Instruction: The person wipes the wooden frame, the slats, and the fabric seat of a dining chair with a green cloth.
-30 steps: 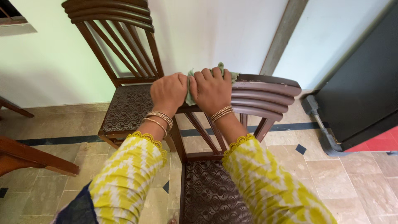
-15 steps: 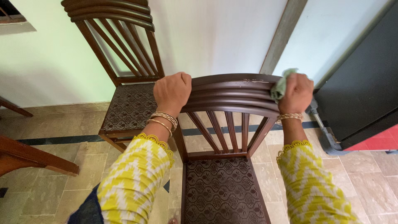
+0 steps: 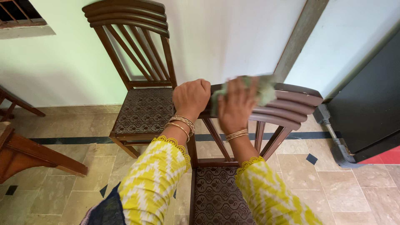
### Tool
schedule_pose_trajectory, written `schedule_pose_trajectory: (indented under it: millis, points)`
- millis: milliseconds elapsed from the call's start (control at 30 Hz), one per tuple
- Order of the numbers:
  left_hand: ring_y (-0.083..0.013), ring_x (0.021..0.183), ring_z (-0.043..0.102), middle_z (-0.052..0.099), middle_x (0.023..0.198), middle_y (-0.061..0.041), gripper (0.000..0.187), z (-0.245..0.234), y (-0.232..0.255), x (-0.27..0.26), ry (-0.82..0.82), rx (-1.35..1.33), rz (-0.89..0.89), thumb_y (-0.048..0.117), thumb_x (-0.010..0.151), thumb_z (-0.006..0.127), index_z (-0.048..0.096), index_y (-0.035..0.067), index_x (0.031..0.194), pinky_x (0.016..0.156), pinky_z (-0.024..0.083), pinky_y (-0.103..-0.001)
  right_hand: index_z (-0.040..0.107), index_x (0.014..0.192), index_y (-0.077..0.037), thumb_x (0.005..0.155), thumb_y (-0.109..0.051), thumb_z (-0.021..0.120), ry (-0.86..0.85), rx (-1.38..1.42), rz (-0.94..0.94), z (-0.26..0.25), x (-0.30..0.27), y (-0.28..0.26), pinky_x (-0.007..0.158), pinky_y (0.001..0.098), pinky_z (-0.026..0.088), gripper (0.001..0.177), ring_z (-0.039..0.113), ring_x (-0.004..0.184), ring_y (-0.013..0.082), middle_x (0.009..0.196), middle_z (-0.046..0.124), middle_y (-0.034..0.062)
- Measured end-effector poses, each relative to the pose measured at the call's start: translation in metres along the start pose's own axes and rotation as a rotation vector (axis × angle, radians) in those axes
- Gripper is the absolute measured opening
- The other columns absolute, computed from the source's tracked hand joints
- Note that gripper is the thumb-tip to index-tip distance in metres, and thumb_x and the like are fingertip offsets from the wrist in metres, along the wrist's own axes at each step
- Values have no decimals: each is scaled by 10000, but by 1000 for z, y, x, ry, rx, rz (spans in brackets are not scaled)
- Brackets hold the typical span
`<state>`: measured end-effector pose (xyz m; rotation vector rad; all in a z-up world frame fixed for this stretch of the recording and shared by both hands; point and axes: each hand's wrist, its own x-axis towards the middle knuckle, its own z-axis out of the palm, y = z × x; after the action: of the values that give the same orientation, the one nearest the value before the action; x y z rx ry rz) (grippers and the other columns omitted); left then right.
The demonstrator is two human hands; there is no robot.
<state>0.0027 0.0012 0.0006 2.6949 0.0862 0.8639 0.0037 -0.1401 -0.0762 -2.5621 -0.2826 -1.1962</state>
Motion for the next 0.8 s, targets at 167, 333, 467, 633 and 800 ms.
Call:
schedule_pose_trajectory:
  millis: [167, 333, 467, 633, 800]
  points:
    - [-419, 753, 688, 711, 801, -214, 498, -5, -7, 7, -247, -111, -59, 355, 986, 394, 775, 101, 791, 743, 548, -525, 675, 1048, -138, 1047, -289, 527, 89, 96, -311, -18, 34, 15, 1033, 510, 432, 212, 597, 1104, 272, 1106, 688, 57]
    - [-399, 901, 692, 737, 924, -212, 565, -29, -41, 20, -594, -248, -28, 488, 993, 352, 736, 76, 955, 862, 528, -496, 632, 728, -115, 1098, -249, 500, 49, -7, 22, -38, 59, 91, 734, 417, 448, 415, 538, 668, 259, 696, 602, 63]
    - [-377, 955, 701, 748, 966, -211, 672, -28, -69, 13, -649, -282, -77, 563, 1027, 307, 748, 57, 994, 924, 520, -466, 657, 744, -104, 1102, -259, 499, 107, -71, -2, -42, 54, 89, 757, 442, 427, 421, 559, 772, 267, 742, 648, 65]
    - [-379, 1001, 690, 751, 1022, -215, 678, 9, -82, 15, -522, -478, -87, 537, 1046, 341, 766, 9, 1033, 981, 506, -435, 688, 818, -95, 1127, -302, 438, -45, -161, -18, -42, 62, 58, 824, 450, 455, 449, 584, 816, 264, 813, 686, 92]
    - [-308, 996, 729, 780, 1018, -156, 652, 20, -86, 7, -480, -796, -168, 517, 1015, 303, 789, 84, 1044, 971, 518, -385, 687, 779, -105, 1047, -313, 432, -66, -184, -143, -31, 61, -15, 873, 483, 463, 424, 637, 875, 265, 820, 712, 72]
